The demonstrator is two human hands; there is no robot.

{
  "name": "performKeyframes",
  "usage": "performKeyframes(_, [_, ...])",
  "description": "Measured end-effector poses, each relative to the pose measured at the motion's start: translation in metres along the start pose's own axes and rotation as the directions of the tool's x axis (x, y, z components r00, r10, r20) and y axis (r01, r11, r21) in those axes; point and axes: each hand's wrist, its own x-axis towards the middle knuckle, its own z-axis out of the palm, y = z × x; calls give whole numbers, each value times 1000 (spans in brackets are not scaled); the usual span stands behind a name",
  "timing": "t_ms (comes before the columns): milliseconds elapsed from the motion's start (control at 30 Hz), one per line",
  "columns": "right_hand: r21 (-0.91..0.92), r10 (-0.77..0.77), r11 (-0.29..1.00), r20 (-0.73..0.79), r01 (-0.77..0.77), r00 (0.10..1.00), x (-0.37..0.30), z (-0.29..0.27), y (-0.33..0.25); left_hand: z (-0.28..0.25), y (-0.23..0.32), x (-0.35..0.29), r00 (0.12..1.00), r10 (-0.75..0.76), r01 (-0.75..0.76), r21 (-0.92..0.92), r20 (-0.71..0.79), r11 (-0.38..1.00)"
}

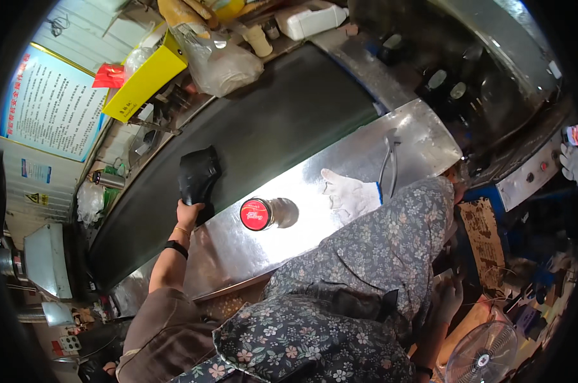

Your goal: Cleaning and assembling footwear components on an industrial production line, including applying adhesives and inspecting soles.

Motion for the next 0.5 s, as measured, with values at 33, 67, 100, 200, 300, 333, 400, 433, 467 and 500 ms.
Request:
performKeyframes(33, [87, 21, 996, 17, -23, 1000, -9, 17, -20, -11, 0, 6, 991, -75, 89, -125, 114, 988])
performKeyframes(67, [129, -129, 985, 100, 116, 987, 18, 11, -12, -14, 14, 12, 962, -113, 176, -248, 248, 953])
performKeyframes(100, [66, -195, 980, 200, 185, 960, 35, 8, -22, -27, 43, 1, 888, -152, 363, -458, 434, 811])
performKeyframes(200, [-62, -358, 920, 272, 387, 893, 29, 39, -93, -79, 69, -44, 728, 165, 505, -683, 665, 528])
performKeyframes(300, [-59, -543, 787, 406, 614, 735, 1, 78, -147, -98, 85, -106, 708, 553, 397, -895, 440, 204])
performKeyframes(333, [-44, -626, 678, 489, 734, 608, -7, 86, -159, -86, 82, -117, 639, 686, 457, -889, 347, 23])
performKeyframes(400, [333, -562, 812, 668, 479, 488, -80, 121, -203, -60, 109, -173, 556, 749, 642, -758, 360, -112])
performKeyframes(433, [565, -737, 638, 645, 522, 202, -106, 135, -217, -49, 131, -203, 476, 765, 742, -666, 433, -84])
performKeyframes(467, [649, -798, 536, 598, 541, 74, -134, 133, -237, -36, 160, -231, 350, 791, 824, -567, 502, -4])
performKeyframes(500, [751, -856, 453, 518, 481, -2, -156, 132, -249, -36, 184, -257, 236, 792, 866, -492, 563, 92])
